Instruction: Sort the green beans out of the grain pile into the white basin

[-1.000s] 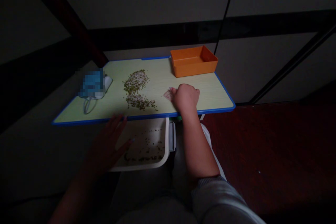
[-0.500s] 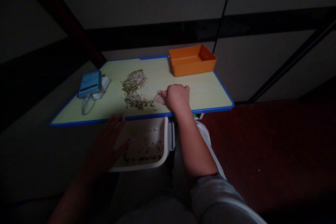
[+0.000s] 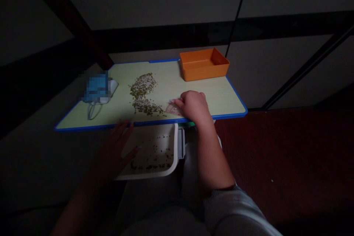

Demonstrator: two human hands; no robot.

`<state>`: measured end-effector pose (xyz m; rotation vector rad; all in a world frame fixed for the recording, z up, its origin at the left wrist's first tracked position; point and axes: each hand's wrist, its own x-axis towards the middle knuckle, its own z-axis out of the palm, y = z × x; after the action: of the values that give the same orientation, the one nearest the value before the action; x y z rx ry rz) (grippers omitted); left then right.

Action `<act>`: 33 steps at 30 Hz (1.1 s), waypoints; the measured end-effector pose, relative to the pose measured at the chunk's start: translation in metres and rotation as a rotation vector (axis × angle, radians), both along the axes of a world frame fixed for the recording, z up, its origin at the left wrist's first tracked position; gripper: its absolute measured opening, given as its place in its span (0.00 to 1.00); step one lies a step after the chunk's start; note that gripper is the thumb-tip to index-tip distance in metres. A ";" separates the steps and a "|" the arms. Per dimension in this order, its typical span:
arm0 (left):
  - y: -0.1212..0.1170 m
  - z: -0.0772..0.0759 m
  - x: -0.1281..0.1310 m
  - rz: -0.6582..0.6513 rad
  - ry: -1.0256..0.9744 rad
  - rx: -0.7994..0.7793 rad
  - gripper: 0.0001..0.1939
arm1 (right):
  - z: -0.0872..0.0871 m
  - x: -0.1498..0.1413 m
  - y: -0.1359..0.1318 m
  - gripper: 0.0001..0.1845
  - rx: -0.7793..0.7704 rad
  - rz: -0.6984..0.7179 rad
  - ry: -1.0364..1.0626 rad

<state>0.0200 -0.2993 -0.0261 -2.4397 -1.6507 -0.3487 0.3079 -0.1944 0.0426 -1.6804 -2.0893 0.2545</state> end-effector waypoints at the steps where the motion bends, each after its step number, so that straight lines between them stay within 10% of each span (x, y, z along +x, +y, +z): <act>1: 0.000 0.000 0.000 -0.001 0.002 0.003 0.38 | -0.001 0.001 0.000 0.22 -0.005 0.004 0.005; 33: 0.000 0.000 0.000 -0.010 -0.015 0.005 0.38 | -0.004 -0.014 0.001 0.23 0.012 -0.010 -0.059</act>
<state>0.0199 -0.2989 -0.0264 -2.4490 -1.6418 -0.3734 0.2940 -0.1932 0.0386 -1.7104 -2.1202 0.1911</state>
